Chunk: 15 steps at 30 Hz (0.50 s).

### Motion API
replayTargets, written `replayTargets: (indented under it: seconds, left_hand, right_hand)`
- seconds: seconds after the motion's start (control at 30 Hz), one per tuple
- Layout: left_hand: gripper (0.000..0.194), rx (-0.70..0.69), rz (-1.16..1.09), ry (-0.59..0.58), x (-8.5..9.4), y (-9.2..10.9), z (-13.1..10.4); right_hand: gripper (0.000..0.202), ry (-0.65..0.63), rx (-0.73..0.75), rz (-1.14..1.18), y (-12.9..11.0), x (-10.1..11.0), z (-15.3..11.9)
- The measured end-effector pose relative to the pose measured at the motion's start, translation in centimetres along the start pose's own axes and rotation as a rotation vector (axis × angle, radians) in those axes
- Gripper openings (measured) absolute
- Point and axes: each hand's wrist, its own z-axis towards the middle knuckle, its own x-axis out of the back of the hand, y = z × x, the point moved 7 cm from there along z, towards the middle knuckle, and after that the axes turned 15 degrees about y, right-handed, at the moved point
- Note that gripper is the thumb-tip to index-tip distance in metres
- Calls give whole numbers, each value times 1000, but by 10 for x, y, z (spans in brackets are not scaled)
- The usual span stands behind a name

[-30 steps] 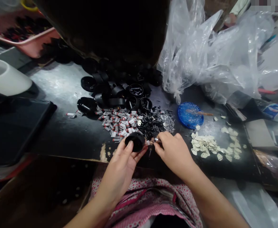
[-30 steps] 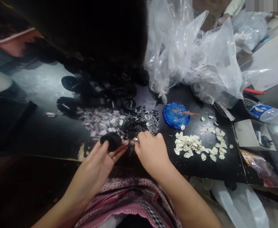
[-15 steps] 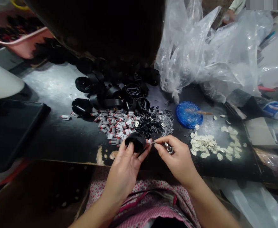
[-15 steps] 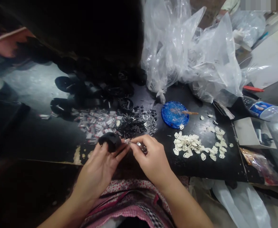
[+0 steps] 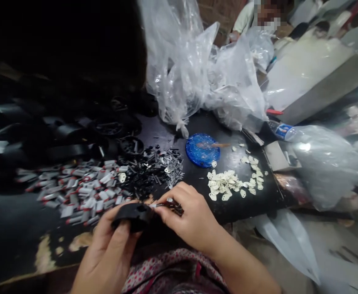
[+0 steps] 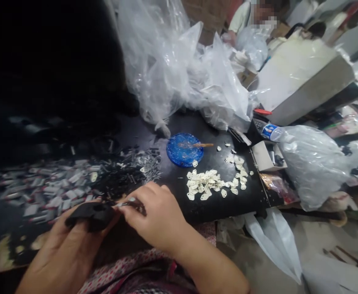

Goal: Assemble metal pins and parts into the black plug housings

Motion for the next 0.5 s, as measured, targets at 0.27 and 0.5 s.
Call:
replayTargets:
  seconds: [0.27,0.5]
  left_hand:
    - [36,-69,106,-161,-18,0,3]
    - [39,-158,274,-209,-15,-2,8]
  right_hand:
    - [13,341,30,-435,46,86,30]
    - [8,327,24,-683,94,110,64]
